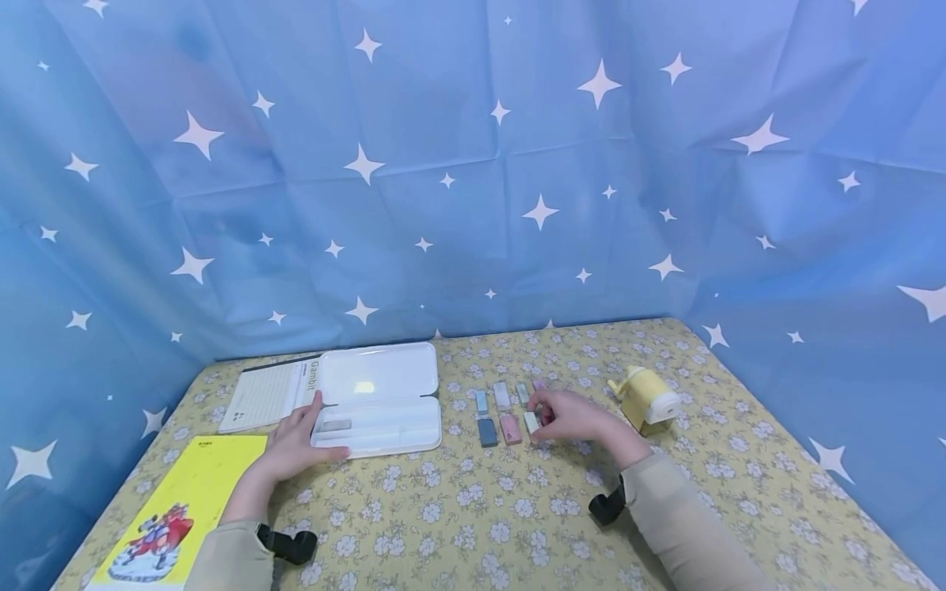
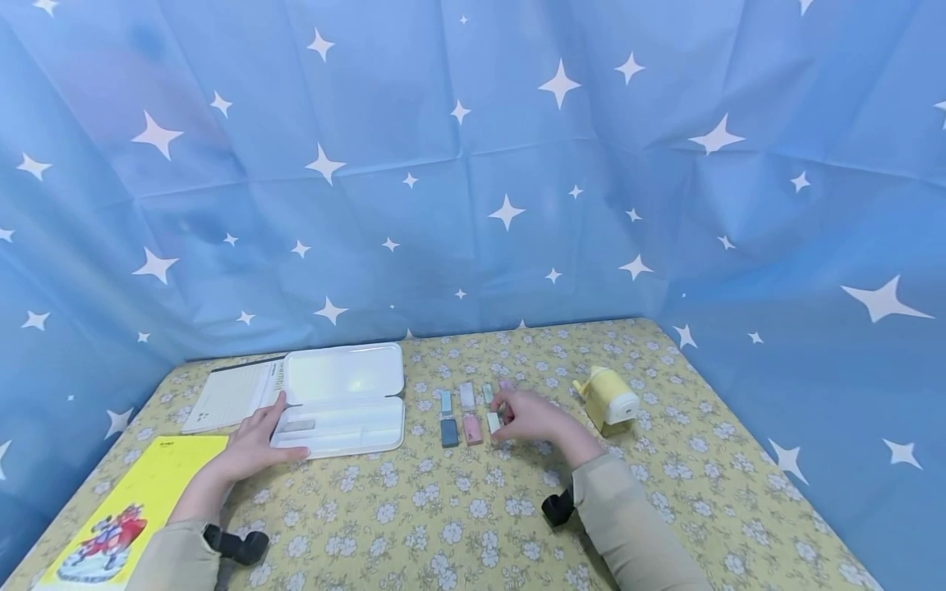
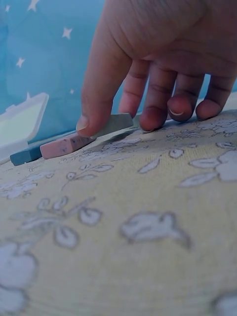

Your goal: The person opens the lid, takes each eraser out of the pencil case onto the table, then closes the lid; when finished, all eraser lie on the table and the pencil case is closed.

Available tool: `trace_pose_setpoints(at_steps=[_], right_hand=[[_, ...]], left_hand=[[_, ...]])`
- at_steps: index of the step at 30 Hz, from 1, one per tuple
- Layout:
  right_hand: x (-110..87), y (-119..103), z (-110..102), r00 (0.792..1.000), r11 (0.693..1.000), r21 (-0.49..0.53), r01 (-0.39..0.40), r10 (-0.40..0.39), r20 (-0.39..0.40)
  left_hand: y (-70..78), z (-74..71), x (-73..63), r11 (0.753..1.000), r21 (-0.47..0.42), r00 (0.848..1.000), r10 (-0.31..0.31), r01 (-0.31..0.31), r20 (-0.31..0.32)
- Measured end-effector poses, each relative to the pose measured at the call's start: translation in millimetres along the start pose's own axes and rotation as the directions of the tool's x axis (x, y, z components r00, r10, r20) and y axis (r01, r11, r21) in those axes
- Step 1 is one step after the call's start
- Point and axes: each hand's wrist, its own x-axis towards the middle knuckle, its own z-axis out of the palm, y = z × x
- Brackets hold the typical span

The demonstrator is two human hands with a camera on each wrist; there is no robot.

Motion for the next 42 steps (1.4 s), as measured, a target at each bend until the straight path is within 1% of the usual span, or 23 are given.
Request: trace_pose_setpoints(at_steps=[10,17,26,39,42], right_hand=[[2.0,3.7,1.9,1.0,1.0,-0.014,0.002,-0.002,0.005],[1.9,4.1,2.2,1.0,0.999,-0.038,0.026,-0.026,-0.001],[1.1,3.0,2.4,0.999,0.999,-0.024,0.04,-0.04,-0.009],[2.2,1.8,0.1,1.0,1.0,-0.002,0.012,-0.012,0.017],[1.4,-0.3,-3.6,0.999,0.999,-0.025,0.03,-0.03,0.011]], left_hand=[[-0.3,0.7,-0.2,1.0,-0.003,1.0,-0.005,0.005,-0.002],[-0.5,1.0,-0.2,1.0,-0.002,1.0,-0.006,0.006,-0.003],[-0.4,1.3,0.2,1.0,-0.007,1.0,-0.016,0.016,0.001],[0.0,0.0,-0.9,0.999,-0.009,0.999,-0.037,0.037,0.007],[-0.6,1.2,0.5,0.999,-0.007,0.999,-0.042,0.042,0.012]])
